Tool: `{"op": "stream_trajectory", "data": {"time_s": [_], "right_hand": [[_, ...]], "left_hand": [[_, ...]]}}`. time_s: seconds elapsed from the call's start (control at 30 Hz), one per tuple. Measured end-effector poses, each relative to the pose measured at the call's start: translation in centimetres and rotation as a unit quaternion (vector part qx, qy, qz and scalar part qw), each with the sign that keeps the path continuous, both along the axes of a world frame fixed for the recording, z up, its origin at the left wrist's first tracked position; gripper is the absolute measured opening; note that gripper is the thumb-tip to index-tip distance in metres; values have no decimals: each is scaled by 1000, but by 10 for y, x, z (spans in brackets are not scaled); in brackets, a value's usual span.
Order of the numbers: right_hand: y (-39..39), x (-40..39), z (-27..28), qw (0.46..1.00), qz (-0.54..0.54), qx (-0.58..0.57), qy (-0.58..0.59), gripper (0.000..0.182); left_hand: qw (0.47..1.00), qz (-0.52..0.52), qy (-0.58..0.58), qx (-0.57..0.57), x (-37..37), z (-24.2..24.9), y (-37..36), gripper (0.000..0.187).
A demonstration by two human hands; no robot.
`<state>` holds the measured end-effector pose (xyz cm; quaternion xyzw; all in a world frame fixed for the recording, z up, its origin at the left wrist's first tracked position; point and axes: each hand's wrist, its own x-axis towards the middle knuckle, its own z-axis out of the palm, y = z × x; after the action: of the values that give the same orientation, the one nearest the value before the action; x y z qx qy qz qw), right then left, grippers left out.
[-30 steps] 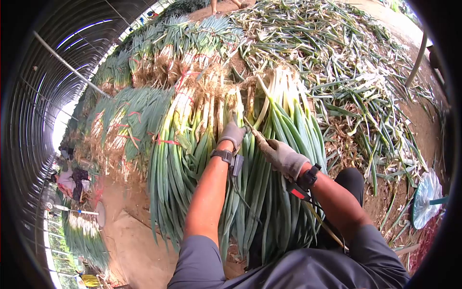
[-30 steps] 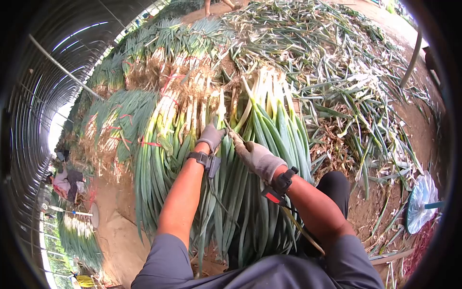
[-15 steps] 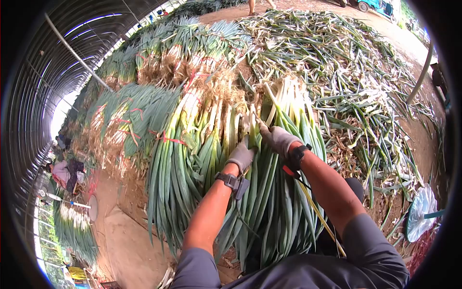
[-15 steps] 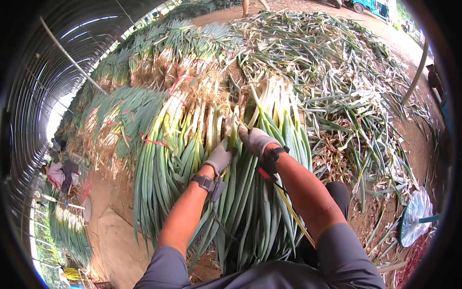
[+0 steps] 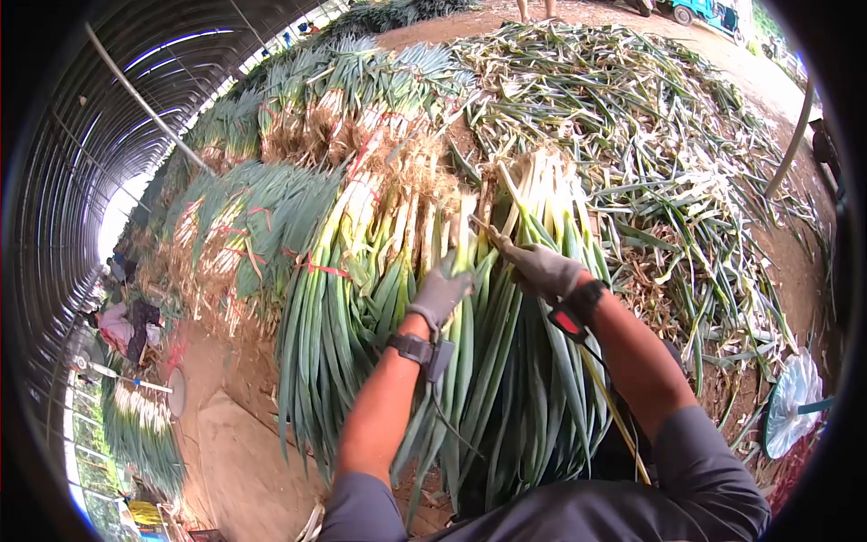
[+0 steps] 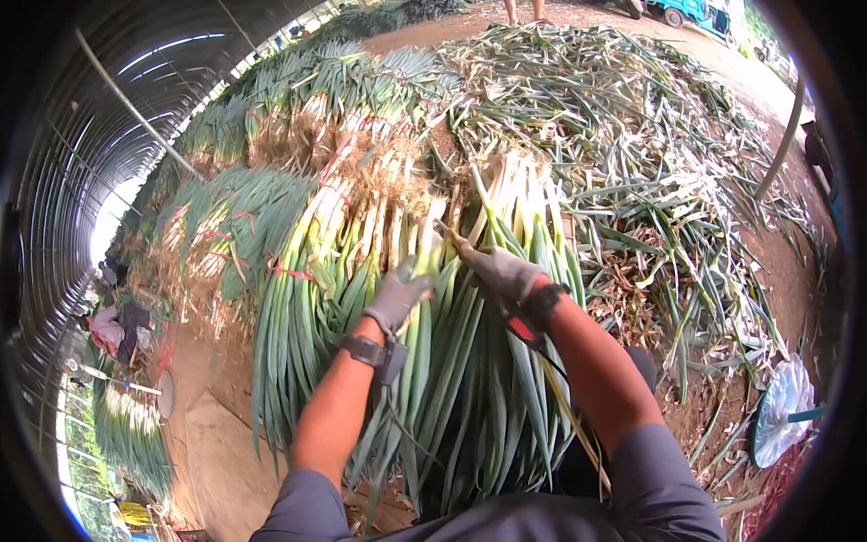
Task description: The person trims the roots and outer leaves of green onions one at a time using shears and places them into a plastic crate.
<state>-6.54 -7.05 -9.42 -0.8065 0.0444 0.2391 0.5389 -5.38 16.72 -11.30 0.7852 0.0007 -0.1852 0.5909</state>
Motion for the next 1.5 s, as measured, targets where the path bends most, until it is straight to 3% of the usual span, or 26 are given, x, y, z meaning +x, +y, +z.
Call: {"op": "stream_trajectory", "data": {"time_s": [0.07,0.1,0.2,0.27,0.33,0.37,0.4,0.47,0.53,0.57,0.63,0.7,0.8,0.83,0.9,0.93,0.97,1.0,1.03,1.13,1.17,1.2,1.23,1.3,1.43,1.5], "right_hand": [[-21,-23,7,998,44,50,-10,83],[-33,-32,12,996,80,44,20,83],[-52,-59,42,995,-59,37,74,73],[-88,-48,-18,957,-153,246,-7,52],[-102,-54,-6,893,-271,359,26,41],[-110,-60,-3,882,-253,398,-5,39],[-116,-63,-1,880,-271,391,-12,38],[-120,-63,1,863,-286,416,-18,39],[-112,-66,19,875,-300,379,-35,40],[-109,-65,26,880,-307,361,-44,41],[-107,-57,10,903,-271,331,-32,45],[-94,-56,16,936,-214,275,-37,52],[-60,-58,35,967,-147,202,-51,60],[-53,-53,40,985,-88,148,-17,64],[-26,-47,29,986,-74,149,2,68],[-19,-46,30,993,-64,97,30,69],[-13,-37,3,989,-28,145,18,70],[-8,-37,4,994,-19,98,33,70],[0,-37,-1,990,-48,126,39,70],[6,-33,-10,984,-70,147,66,70],[4,-33,-11,984,-68,144,78,70],[5,-35,-12,985,-60,137,85,70],[4,-37,-9,986,-53,132,91,70],[7,-36,-11,985,-53,143,86,69],[10,-32,-32,978,-75,185,63,66],[6,-31,-36,972,-91,206,69,60]], "left_hand": [[974,-24,-168,148,29,-8,9,76],[973,-31,-177,147,40,8,8,73],[982,-49,-174,56,50,111,-25,73],[960,-90,-266,11,81,146,-37,70],[941,-74,-323,72,105,175,-55,59],[969,-136,-207,0,90,199,-68,49],[965,-126,-229,-32,99,191,-82,39],[959,-118,-237,-99,126,130,-110,37],[972,-184,-148,-14,101,89,-127,38],[936,-213,-269,80,96,47,-124,38],[907,-187,-324,193,66,2,-111,37],[940,-78,-233,236,45,-23,-82,38],[894,2,-84,441,25,-38,-36,40],[908,-29,-81,409,20,-57,-23,41],[933,-59,-123,334,12,-90,-18,45],[932,-65,-136,330,7,-87,-24,46],[952,-71,-114,274,3,-82,-27,46],[969,-76,-91,216,-8,-56,-36,47],[982,-82,-68,157,-12,-42,-39,47],[965,-110,-60,232,12,-86,-13,47],[941,-134,-163,266,30,-136,6,44],[955,-48,-157,247,29,-142,3,42],[961,37,-153,228,32,-136,-7,40],[926,37,-265,268,38,-111,-16,36],[836,-5,-260,483,86,-110,-49,41],[829,-38,-199,522,101,-92,-62,44]]}}
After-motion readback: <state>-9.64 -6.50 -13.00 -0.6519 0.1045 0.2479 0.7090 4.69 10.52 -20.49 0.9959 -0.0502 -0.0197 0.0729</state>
